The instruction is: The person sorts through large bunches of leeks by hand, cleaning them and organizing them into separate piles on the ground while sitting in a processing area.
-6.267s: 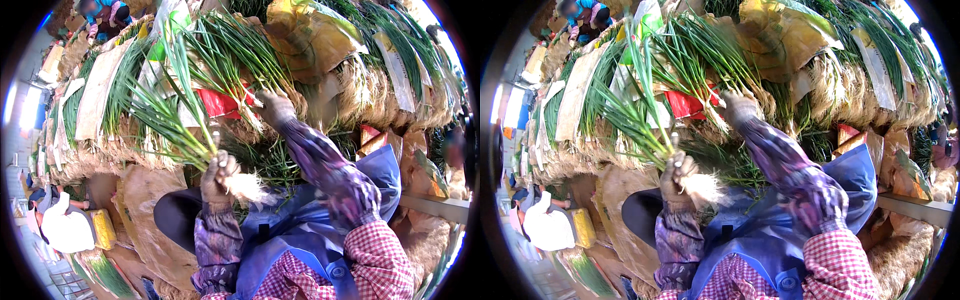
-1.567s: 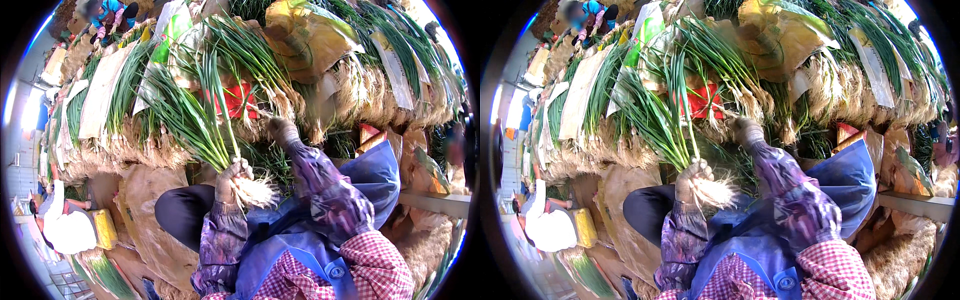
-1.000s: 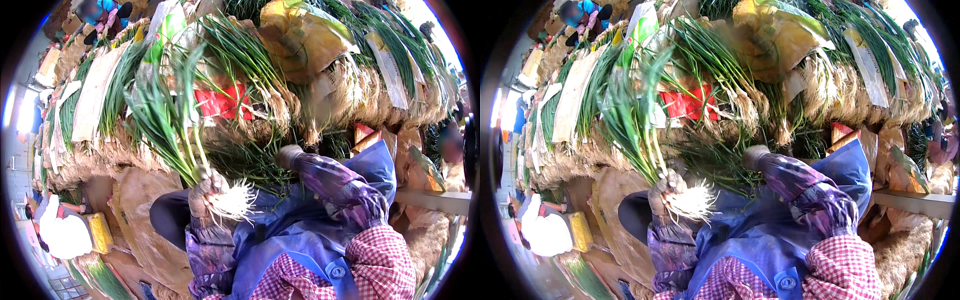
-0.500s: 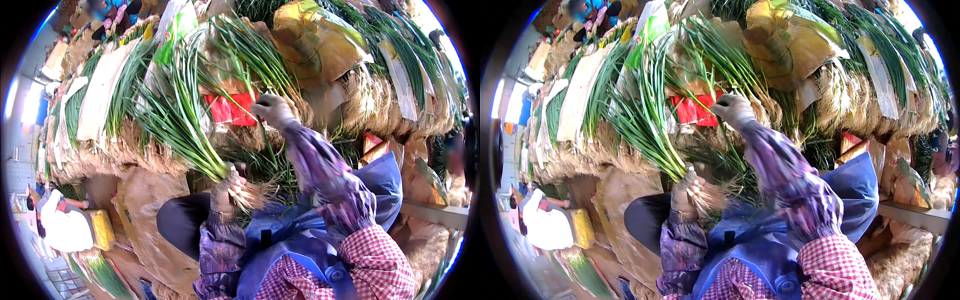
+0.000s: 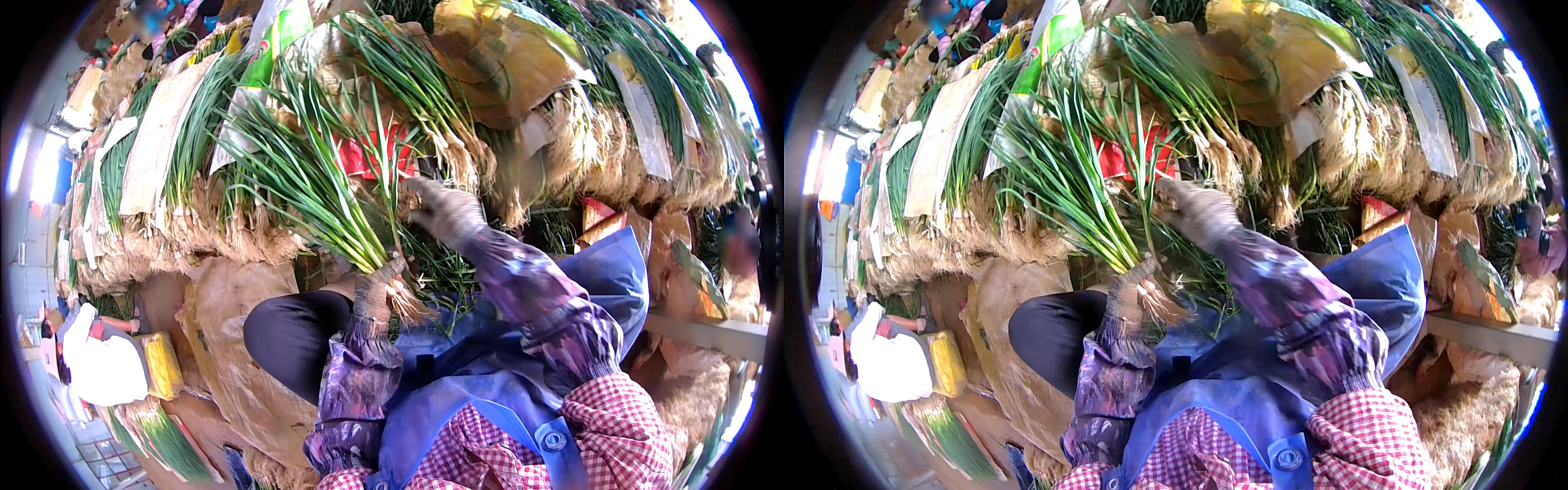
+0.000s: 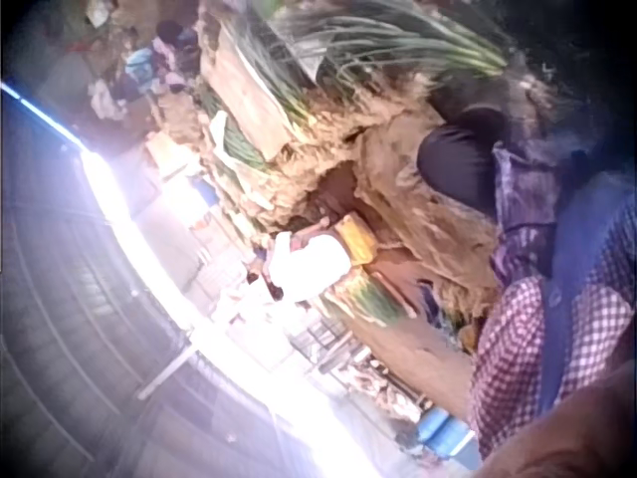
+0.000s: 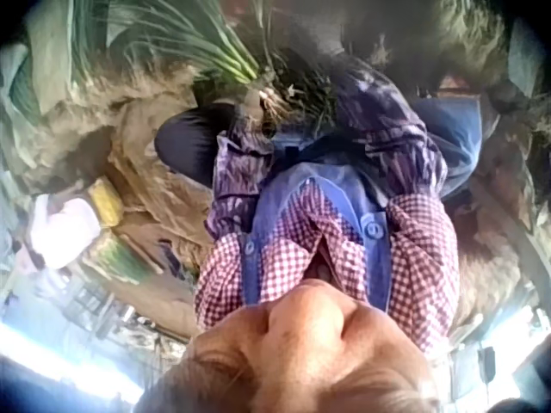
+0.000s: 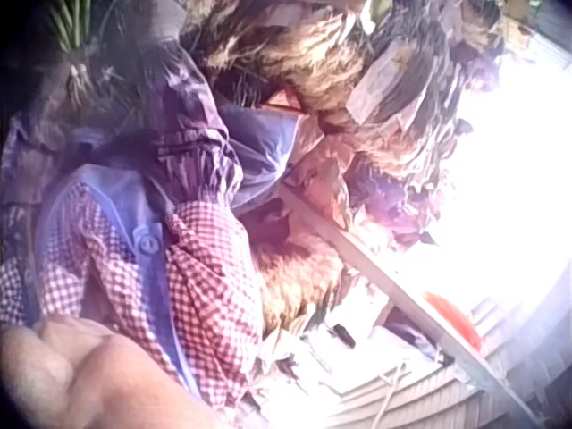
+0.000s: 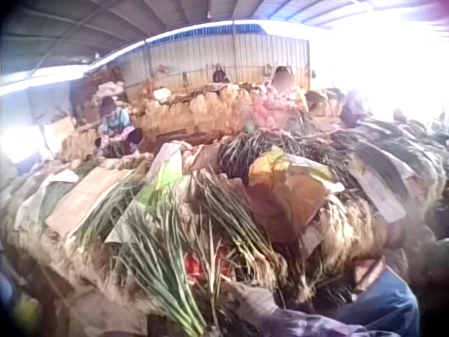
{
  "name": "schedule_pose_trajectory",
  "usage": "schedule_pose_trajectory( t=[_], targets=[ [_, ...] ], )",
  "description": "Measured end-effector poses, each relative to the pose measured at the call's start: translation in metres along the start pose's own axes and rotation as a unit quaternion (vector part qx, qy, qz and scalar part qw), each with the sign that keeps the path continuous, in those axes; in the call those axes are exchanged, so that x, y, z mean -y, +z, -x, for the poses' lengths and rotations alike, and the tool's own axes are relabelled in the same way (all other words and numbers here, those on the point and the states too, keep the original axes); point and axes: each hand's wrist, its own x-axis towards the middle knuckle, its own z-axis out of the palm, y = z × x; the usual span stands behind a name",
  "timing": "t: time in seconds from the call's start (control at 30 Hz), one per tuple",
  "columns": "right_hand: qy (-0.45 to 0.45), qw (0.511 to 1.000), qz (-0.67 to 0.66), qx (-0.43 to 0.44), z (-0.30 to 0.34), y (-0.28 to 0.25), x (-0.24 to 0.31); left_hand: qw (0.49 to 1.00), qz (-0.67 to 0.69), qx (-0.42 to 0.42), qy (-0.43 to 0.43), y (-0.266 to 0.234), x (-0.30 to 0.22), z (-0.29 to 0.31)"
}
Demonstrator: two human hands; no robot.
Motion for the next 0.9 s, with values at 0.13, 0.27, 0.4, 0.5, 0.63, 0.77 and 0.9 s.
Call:
schedule_pose_trajectory(
  t=[0.13, 0.27, 0.4, 0.5, 0.63, 0.77, 0.9],
  targets=[
    [-0.112, 0.974, 0.074, 0.184, 0.008, 0.016, 0.021, 0.994, -0.075, -0.078, 0.033, 0.011, -0.005, 0.011],
    [0.004, 0.922, 0.210, 0.327, 0.022, -0.003, -0.004, 0.997, -0.002, -0.061, 0.046, 0.004, -0.002, 0.023],
    [0.125, 0.918, 0.163, 0.338, 0.030, -0.012, -0.043, 0.998, 0.041, -0.036, 0.015, 0.015, 0.001, 0.017],
    [0.229, 0.824, -0.386, 0.347, 0.054, 0.004, 0.000, 0.997, -0.022, -0.075, -0.009, 0.005, 0.003, 0.017],
    [0.049, 0.929, -0.230, 0.286, 0.076, 0.045, -0.022, 0.990, -0.030, -0.087, 0.105, -0.005, 0.013, 0.009],
    [0.173, 0.953, 0.083, 0.233, 0.055, 0.011, -0.061, 0.991, -0.040, -0.108, 0.071, 0.000, 0.010, 0.011],
    [0.022, 0.895, -0.405, 0.186, 0.064, 0.033, -0.023, 0.989, -0.090, -0.102, 0.058, 0.002, 0.015, 0.007]
  ],
)
